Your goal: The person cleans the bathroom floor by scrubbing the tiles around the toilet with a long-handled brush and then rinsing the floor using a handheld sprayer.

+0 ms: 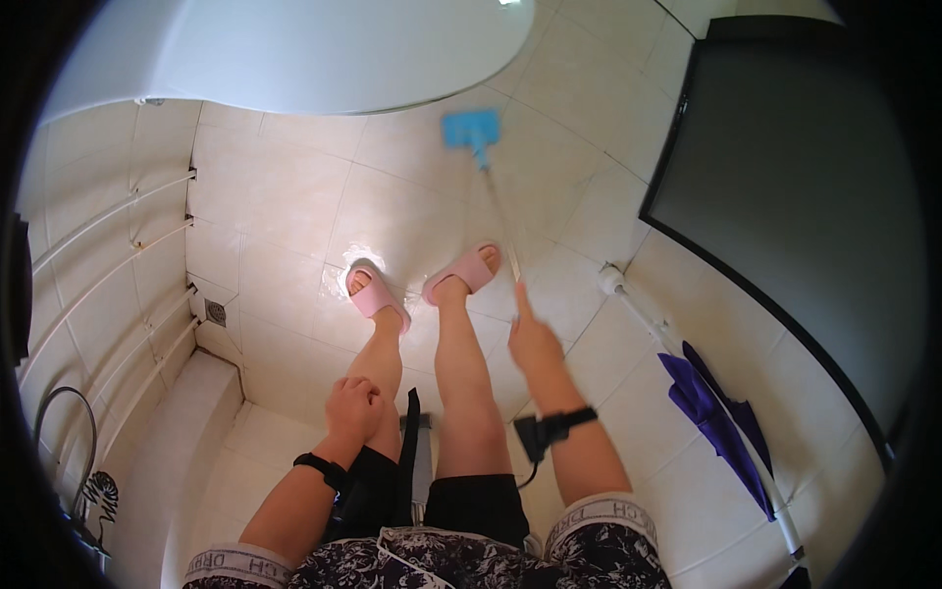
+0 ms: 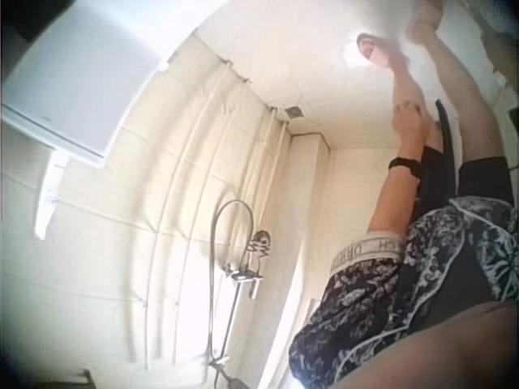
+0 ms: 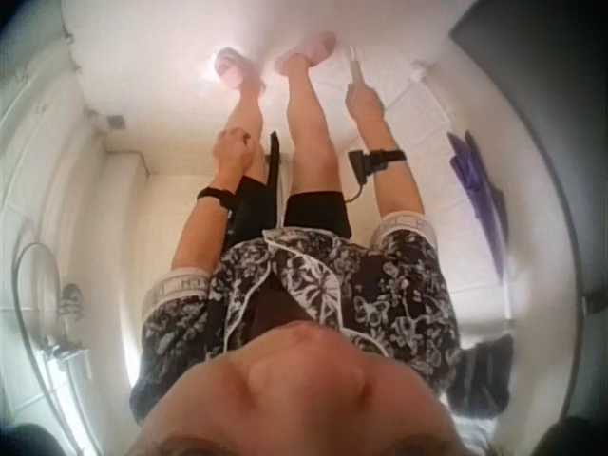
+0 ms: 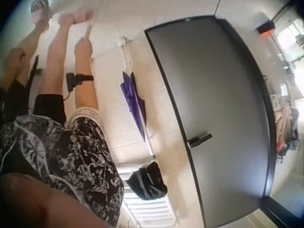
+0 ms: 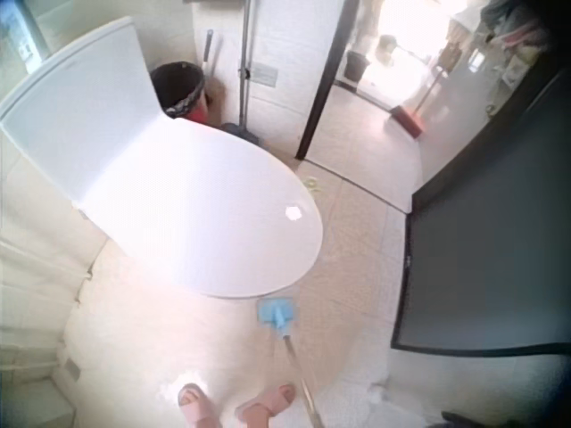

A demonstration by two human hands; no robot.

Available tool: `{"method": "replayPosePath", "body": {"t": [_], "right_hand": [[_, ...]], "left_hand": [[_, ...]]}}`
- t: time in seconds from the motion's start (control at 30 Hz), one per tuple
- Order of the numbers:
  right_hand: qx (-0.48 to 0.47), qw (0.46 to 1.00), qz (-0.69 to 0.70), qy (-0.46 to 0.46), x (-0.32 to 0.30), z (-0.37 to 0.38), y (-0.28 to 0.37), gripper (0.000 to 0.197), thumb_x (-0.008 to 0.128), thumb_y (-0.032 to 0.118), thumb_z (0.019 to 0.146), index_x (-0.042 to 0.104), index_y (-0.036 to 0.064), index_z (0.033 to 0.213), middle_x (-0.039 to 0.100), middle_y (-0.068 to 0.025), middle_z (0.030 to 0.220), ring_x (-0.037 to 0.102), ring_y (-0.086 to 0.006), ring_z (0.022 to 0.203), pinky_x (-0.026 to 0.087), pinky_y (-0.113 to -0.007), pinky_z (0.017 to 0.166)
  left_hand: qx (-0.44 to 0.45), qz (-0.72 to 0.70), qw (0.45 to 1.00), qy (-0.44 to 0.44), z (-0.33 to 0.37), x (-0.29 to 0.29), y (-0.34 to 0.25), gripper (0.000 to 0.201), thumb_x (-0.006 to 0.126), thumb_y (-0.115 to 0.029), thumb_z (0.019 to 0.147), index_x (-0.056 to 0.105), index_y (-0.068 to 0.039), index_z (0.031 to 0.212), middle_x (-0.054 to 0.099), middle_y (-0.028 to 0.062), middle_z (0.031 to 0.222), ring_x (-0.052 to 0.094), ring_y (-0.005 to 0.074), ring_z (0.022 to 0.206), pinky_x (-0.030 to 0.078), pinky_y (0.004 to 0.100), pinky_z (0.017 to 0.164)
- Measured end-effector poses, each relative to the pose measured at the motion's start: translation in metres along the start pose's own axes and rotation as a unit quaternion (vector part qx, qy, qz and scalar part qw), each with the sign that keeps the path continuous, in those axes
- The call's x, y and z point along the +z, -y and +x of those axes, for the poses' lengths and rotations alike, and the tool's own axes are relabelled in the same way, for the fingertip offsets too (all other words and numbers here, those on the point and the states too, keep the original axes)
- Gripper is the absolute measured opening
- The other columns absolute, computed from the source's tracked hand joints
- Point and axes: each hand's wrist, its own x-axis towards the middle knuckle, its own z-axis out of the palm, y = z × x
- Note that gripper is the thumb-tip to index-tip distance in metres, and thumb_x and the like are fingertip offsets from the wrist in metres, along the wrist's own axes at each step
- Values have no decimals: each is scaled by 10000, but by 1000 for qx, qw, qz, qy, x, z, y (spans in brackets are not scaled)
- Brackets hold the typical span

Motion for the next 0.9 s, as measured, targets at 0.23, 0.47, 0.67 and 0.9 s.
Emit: {"method": "replayPosePath", "body": {"t": [0.23, 0.47, 0.67, 0.9], "right_hand": [[-55, 995, -71, -31, -31, 6, -36, 608, 451, 196, 863, 170, 355, 1378, 602, -158, 715, 599, -317, 617, 474, -441, 546], [-19, 995, 62, -79, -98, 49, -68, 601, 449, 170, 852, 192, 305, 1378, 617, -168, 748, 603, -337, 683, 468, -447, 592], [130, 962, 240, 20, -22, -42, -135, 658, 465, 209, 863, 90, 326, 1391, 609, -222, 767, 591, -400, 707, 459, -481, 629], [159, 934, 320, -14, -86, -26, -176, 643, 460, 239, 869, 93, 317, 1392, 612, -239, 816, 593, -397, 781, 463, -471, 689]], "left_hand": [[67, 81, 994, 28, 21, -10, -53, 127, 542, -193, 714, 650, -127, 701, 623, 10, 861, 544, 243, 912, 467, 372, 737], [106, 94, 985, 99, 42, -5, -96, 149, 533, -201, 733, 652, -126, 786, 624, 25, 882, 540, 246, 929, 462, 376, 763], [47, 71, 967, 239, 86, -49, -119, 244, 493, -230, 807, 613, -77, 955, 609, 127, 939, 559, 305, 888, 449, 385, 790], [131, 15, 988, 77, 158, -189, -232, 205, 497, -162, 831, 578, -58, 987, 616, 139, 918, 592, 280, 849, 468, 344, 736]]}}
